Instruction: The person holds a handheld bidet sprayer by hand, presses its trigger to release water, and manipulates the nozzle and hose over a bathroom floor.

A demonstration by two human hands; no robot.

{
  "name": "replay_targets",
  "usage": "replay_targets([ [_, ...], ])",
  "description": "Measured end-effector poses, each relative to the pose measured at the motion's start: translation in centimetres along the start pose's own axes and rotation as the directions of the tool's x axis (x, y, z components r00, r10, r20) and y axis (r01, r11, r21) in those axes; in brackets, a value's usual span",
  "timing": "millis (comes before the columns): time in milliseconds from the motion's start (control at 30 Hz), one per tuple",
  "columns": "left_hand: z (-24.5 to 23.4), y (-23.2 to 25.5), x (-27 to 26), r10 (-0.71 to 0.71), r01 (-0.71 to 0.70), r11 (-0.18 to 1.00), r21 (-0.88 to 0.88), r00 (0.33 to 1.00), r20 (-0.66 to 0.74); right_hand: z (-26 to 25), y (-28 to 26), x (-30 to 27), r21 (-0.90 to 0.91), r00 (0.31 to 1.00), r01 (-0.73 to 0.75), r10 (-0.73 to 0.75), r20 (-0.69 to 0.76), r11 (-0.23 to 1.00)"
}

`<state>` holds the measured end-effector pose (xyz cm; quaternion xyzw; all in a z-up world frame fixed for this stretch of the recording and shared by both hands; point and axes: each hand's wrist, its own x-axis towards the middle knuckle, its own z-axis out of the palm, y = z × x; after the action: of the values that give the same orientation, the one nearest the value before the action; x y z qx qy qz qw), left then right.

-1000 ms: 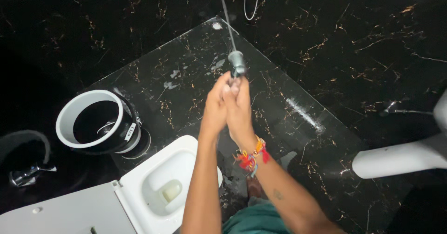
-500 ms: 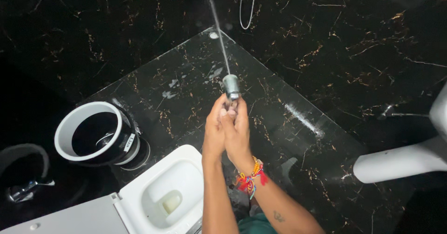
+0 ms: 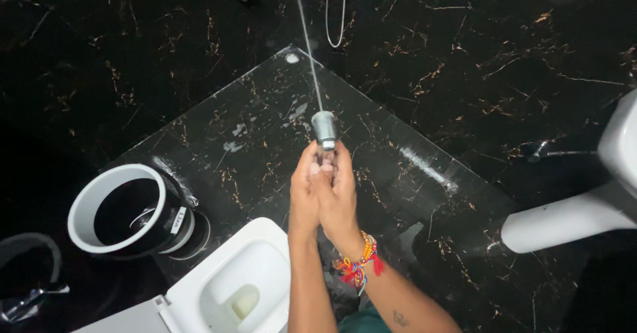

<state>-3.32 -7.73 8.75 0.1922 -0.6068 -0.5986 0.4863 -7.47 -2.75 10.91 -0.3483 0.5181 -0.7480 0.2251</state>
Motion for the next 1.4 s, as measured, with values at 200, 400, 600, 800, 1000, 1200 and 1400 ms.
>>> replay_targets([
  [200, 0.4, -0.4, -0.8, -0.122, 0.116, 0.991, -0.068, 0.988, -0.096, -0.4, 0.0, -0.3, -0.121, 0.997, 0.061, -0.056, 0.044, 0.991],
  [400, 0.4, -1.9, -0.6, -0.105, 0.090, 0.980, -0.177, 0.991, -0.080, -0.7, 0.7, -0.1, -0.167, 0.999, 0.021, -0.013, 0.047, 0.986],
  [600, -0.1, -1.6, -1.0, -0.073, 0.062, 0.988, -0.139, 0.994, -0.078, -0.5, 0.9, -0.7, -0.113, 0.998, -0.004, 0.011, 0.059, 0.994],
  [800, -0.5, -1.8, -1.2, -0.128, 0.111, 0.950, -0.292, 0.991, -0.040, 0.2, 1.5, -1.1, -0.238, 0.992, 0.129, -0.122, 0.042, 0.963],
  [1000, -1.0, -3.3, -2.6, -0.214, 0.227, 0.886, -0.405, 0.974, 0.078, 0.8, 2.2, -3.0, -0.225, 0.985, -0.054, 0.014, -0.172, 0.973],
  [1200, -1.5, -2.4, -4.2, -0.115, 0.122, 0.952, -0.280, 0.993, 0.040, 0.6, 0.9, -4.7, -0.336, 0.987, 0.130, -0.153, -0.042, 0.933],
  [1400, -1.3, -1.6, -4.7, -0.211, 0.191, 0.921, -0.340, 0.977, -0.023, 0.5, 0.1, -5.1, -0.207, 0.999, 0.019, -0.026, -0.032, 0.978],
])
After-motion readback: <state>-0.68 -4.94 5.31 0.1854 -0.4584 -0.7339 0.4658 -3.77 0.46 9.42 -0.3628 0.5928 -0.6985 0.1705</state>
